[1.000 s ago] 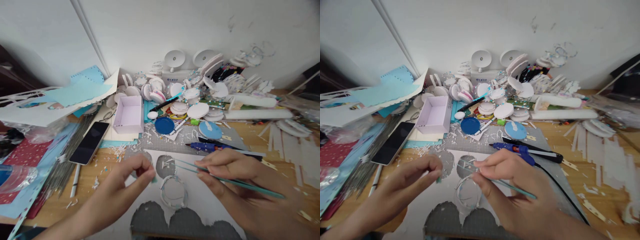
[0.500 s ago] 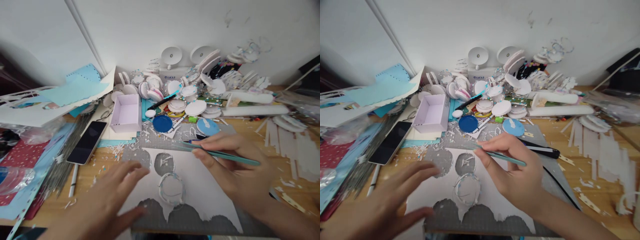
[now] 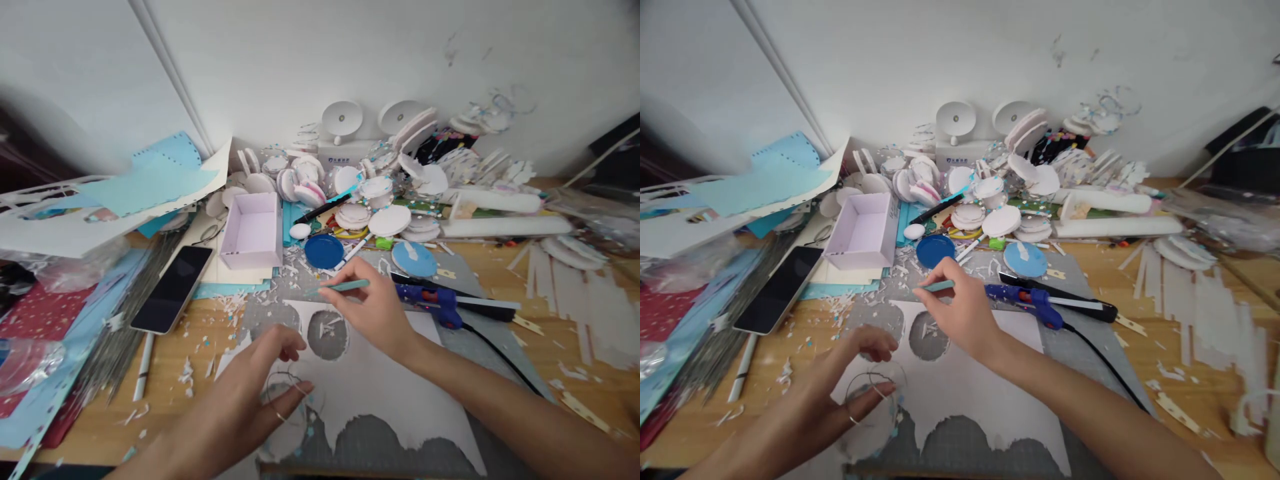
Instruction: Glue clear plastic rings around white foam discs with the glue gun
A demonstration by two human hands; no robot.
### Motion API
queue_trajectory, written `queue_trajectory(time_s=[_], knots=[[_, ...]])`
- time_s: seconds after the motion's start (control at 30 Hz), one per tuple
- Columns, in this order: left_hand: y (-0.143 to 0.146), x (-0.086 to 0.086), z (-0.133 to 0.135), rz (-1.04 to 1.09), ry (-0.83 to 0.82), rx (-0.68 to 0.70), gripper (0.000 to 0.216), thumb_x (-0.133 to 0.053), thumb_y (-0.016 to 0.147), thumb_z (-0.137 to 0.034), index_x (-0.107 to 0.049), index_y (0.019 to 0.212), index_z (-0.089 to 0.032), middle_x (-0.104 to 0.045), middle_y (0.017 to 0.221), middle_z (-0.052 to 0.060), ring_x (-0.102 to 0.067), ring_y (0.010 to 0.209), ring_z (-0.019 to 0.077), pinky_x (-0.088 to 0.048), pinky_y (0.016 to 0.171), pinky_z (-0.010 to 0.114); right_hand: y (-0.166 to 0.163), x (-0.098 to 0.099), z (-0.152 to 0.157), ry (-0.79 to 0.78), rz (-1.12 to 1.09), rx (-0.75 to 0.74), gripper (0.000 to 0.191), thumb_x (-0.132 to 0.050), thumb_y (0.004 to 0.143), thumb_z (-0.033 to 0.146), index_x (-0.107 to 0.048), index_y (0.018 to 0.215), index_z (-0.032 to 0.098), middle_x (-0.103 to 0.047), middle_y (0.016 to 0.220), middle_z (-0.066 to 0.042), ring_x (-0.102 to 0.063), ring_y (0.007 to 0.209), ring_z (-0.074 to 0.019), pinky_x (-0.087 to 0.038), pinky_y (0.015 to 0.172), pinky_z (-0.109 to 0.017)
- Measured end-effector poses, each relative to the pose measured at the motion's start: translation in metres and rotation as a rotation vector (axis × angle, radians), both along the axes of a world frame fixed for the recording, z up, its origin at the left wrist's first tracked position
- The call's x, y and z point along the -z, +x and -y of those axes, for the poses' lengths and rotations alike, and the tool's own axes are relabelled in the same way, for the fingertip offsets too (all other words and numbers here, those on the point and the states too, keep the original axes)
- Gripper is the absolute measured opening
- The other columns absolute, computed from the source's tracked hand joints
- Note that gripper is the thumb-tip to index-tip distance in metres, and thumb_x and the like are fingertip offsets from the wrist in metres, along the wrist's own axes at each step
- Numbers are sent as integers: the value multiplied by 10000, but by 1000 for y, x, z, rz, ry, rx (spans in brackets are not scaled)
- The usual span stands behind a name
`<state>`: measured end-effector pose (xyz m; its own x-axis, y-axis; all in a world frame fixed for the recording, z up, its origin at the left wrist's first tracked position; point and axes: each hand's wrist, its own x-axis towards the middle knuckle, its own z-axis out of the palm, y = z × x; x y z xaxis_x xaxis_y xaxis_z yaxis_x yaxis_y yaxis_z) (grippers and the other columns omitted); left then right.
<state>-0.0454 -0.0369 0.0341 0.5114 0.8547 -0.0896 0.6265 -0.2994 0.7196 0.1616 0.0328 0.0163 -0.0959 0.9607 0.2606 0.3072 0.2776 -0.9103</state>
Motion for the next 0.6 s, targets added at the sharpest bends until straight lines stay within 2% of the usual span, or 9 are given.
queue_trajectory(time_s=[0.2,0.33,0.43,0.6], knots=[[-11,-1,0,94,16,-87,104,-439,956,-224,-419,1050,-264,-542,1068,21,-541,1006,168,-452,872,302,-27,27,-23,46,93,-74,148,-613,778,182,-505,685,218,-664,722,0,-662,733,-166,-544,650,-272],[-14,-10,-1,124,-7,-82,138,-333,993,-229,-428,1083,-271,-549,1067,21,-538,1012,160,-438,862,276,-32,34,-25,74,142,-107,138,-588,779,152,-518,676,213,-663,706,-4,-659,728,-173,-522,622,-261],[-15,-15,-1,93,-40,-70,169,-297,1000,-243,-442,1083,-268,-564,998,18,-551,935,163,-442,801,271,-29,30,-21,104,144,-92,136,-592,785,161,-526,677,211,-675,705,-8,-670,728,-177,-517,601,-253],[-9,-18,-8,119,-26,-79,169,-299,993,-254,-465,1022,-242,-560,907,22,-539,823,172,-445,746,278,-3,6,3,220,75,-24,124,-639,795,169,-552,722,217,-696,729,-15,-706,775,-192,-543,664,-287]])
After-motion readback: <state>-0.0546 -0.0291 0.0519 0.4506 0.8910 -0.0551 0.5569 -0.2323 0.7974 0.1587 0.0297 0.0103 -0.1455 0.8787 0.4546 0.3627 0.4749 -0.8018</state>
